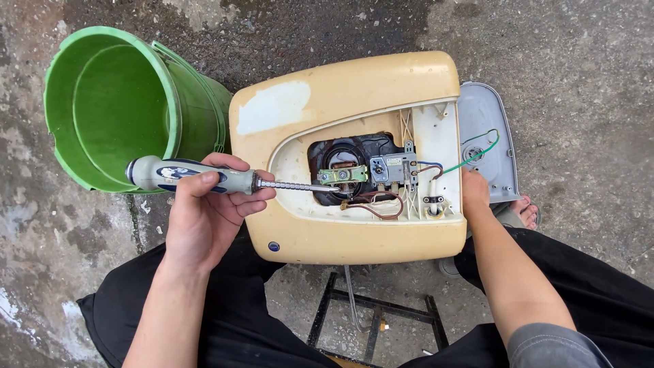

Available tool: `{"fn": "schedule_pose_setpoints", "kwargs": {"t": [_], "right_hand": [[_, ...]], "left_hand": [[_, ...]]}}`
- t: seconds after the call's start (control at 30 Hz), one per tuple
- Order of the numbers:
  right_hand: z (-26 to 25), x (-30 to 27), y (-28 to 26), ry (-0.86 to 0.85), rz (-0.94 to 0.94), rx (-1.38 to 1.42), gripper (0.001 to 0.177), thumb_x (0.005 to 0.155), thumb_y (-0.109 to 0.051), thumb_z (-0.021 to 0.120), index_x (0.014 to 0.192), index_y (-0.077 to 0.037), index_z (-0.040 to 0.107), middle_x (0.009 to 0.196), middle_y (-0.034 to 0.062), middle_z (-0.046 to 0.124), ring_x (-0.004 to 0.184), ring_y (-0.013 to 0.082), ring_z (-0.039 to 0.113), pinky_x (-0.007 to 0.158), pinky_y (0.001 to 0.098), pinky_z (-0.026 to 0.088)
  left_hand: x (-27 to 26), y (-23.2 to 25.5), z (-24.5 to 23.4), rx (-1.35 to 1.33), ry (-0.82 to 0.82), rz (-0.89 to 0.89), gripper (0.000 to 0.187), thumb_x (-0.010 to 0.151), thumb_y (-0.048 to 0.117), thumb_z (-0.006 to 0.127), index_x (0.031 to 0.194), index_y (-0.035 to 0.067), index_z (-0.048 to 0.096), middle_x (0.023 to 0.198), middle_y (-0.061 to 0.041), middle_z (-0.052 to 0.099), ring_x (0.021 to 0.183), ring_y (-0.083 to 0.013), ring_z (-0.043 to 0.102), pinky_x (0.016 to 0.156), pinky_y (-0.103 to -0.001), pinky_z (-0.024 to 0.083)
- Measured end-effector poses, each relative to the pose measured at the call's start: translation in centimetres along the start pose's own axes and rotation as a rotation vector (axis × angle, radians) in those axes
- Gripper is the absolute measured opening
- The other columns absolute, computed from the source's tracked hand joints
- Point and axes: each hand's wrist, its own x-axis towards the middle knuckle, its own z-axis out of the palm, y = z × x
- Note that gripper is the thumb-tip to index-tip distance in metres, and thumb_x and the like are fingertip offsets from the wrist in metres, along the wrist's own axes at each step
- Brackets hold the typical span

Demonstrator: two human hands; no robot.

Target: Repairing the internal components of an appliance using a screwdriver while sitting on the ground.

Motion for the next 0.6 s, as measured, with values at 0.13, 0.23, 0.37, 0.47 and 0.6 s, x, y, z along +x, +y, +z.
{"fn": "schedule_pose_setpoints", "kwargs": {"t": [0.13, 0.23, 0.37, 0.47, 0.6], "right_hand": [[0.2, -0.9, -0.7, 0.025, -0.003, 0.014, 0.024, 0.105, -0.010, 0.051, 0.123, -0.002, 0.066, 0.118, 0.0252, 0.066, 0.107, 0.0442, 0.071, 0.093, 0.0520, 0.059], [3.3, -0.8, 0.7, -0.005, 0.083, 0.279, 0.030, 0.108, -0.013, 0.046, 0.130, 0.003, 0.059, 0.122, 0.0316, 0.062, 0.111, 0.0525, 0.066, 0.097, 0.0594, 0.053], [3.8, -0.2, -0.6, -0.060, 0.094, 0.313, 0.031, 0.103, -0.018, 0.047, 0.122, 0.002, 0.061, 0.118, 0.0312, 0.063, 0.108, 0.0519, 0.065, 0.093, 0.0576, 0.052], [4.5, -1.4, -1.0, -0.118, 0.142, 0.351, 0.033, 0.099, -0.023, 0.048, 0.114, 0.002, 0.063, 0.114, 0.0308, 0.063, 0.106, 0.0513, 0.065, 0.090, 0.0561, 0.051], [4.3, -1.9, -0.9, -0.179, 0.213, 0.406, 0.038, 0.093, -0.031, 0.049, 0.103, 0.001, 0.067, 0.108, 0.0303, 0.064, 0.102, 0.0506, 0.064, 0.085, 0.0539, 0.050]], "left_hand": [[0.0, 0.1, -0.3, -0.012, 0.001, 0.005, 0.040, 0.092, 0.032, 0.053, 0.112, -0.002, 0.055, 0.103, -0.036, 0.072, 0.089, -0.0337, 0.078, 0.078, -0.038, 0.068], [-0.3, 0.2, -0.2, -0.031, -0.004, 0.002, 0.040, 0.092, 0.033, 0.052, 0.112, -0.002, 0.056, 0.103, -0.036, 0.072, 0.090, -0.0335, 0.078, 0.078, -0.038, 0.068], [0.0, 0.3, 0.1, -0.037, -0.023, 0.020, 0.039, 0.092, 0.032, 0.053, 0.111, -0.002, 0.057, 0.104, -0.037, 0.072, 0.091, -0.0340, 0.077, 0.079, -0.039, 0.068], [-0.3, 0.2, -0.1, -0.043, -0.036, 0.004, 0.039, 0.092, 0.032, 0.052, 0.111, -0.002, 0.058, 0.105, -0.038, 0.072, 0.091, -0.0343, 0.077, 0.080, -0.039, 0.068], [-0.8, 1.0, 1.8, -0.069, -0.010, -0.028, 0.031, 0.093, 0.022, 0.062, 0.110, -0.002, 0.068, 0.109, -0.036, 0.071, 0.091, -0.0385, 0.077, 0.076, -0.036, 0.067]]}}
